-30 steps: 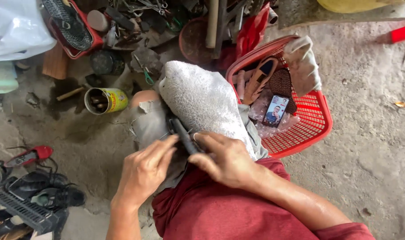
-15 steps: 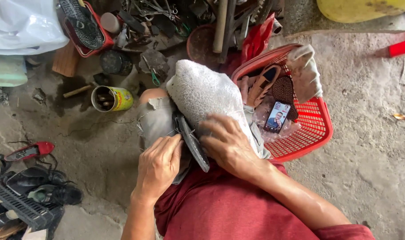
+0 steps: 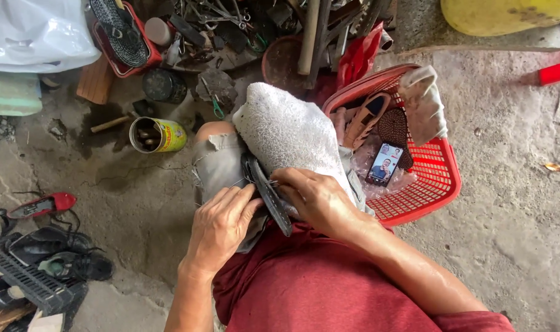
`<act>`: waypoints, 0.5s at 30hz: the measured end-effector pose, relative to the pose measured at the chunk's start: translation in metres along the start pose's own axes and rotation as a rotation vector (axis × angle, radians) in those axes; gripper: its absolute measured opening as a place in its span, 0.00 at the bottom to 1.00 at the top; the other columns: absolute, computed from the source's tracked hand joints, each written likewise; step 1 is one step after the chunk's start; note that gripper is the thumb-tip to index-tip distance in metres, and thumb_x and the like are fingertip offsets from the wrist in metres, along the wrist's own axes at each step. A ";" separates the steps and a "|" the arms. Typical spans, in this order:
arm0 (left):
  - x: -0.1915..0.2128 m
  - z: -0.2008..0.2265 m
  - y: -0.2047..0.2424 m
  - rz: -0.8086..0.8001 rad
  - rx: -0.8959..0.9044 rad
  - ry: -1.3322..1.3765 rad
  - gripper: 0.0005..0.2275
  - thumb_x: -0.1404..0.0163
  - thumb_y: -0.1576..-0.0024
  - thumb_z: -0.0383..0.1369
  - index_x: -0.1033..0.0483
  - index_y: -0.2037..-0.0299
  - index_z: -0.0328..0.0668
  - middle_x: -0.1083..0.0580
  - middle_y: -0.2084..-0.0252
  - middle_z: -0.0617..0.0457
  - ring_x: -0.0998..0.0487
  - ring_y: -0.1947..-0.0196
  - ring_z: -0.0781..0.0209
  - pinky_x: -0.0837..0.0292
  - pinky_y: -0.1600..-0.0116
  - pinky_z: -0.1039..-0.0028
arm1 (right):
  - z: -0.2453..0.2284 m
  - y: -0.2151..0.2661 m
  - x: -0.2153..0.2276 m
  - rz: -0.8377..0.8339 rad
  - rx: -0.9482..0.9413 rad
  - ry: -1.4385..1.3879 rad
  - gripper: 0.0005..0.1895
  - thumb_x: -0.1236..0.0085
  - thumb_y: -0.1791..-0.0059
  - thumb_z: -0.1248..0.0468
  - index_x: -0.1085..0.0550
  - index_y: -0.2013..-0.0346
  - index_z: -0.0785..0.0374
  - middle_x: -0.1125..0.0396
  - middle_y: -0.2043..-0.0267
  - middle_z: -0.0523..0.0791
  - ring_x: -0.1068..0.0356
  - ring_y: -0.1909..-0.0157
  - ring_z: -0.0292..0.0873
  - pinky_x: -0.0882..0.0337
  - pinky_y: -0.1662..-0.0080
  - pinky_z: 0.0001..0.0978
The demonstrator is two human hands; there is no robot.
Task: Hand-sewing the sole of a black sandal using a needle and thread in a workshop.
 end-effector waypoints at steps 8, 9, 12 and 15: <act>-0.013 -0.056 0.037 0.095 0.240 -0.091 0.23 0.41 0.49 0.58 0.27 0.73 0.47 0.31 0.83 0.52 0.22 0.79 0.51 0.28 0.75 0.65 | -0.010 0.005 0.007 0.008 0.047 0.023 0.20 0.42 0.49 0.71 0.29 0.42 0.62 0.22 0.67 0.51 0.20 0.66 0.50 0.21 0.66 0.41; -0.010 -0.064 0.048 0.096 0.238 -0.094 0.23 0.41 0.49 0.58 0.27 0.73 0.47 0.31 0.83 0.52 0.22 0.79 0.51 0.28 0.75 0.65 | -0.006 0.005 0.005 0.011 0.049 0.023 0.20 0.42 0.49 0.71 0.29 0.42 0.62 0.22 0.67 0.51 0.20 0.66 0.50 0.21 0.66 0.41; -0.005 -0.095 0.076 0.085 0.415 -0.096 0.24 0.44 0.45 0.58 0.32 0.78 0.49 0.33 0.87 0.49 0.23 0.81 0.45 0.29 0.75 0.61 | 0.009 0.008 0.000 -0.015 -0.001 0.037 0.17 0.42 0.50 0.70 0.27 0.46 0.61 0.22 0.67 0.49 0.21 0.66 0.49 0.21 0.65 0.40; -0.001 -0.090 0.081 0.130 0.474 -0.047 0.26 0.49 0.46 0.63 0.34 0.80 0.53 0.35 0.89 0.55 0.23 0.83 0.54 0.30 0.77 0.69 | 0.003 0.010 -0.005 -0.105 0.055 0.087 0.11 0.45 0.49 0.67 0.24 0.52 0.59 0.27 0.69 0.49 0.24 0.65 0.52 0.23 0.63 0.46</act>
Point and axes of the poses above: each hand's wrist, its own y-axis away from the middle knuckle, its own x-axis out of the back of the hand, z = x × y, the point moved 10 cm from there along -y, towards the middle knuckle
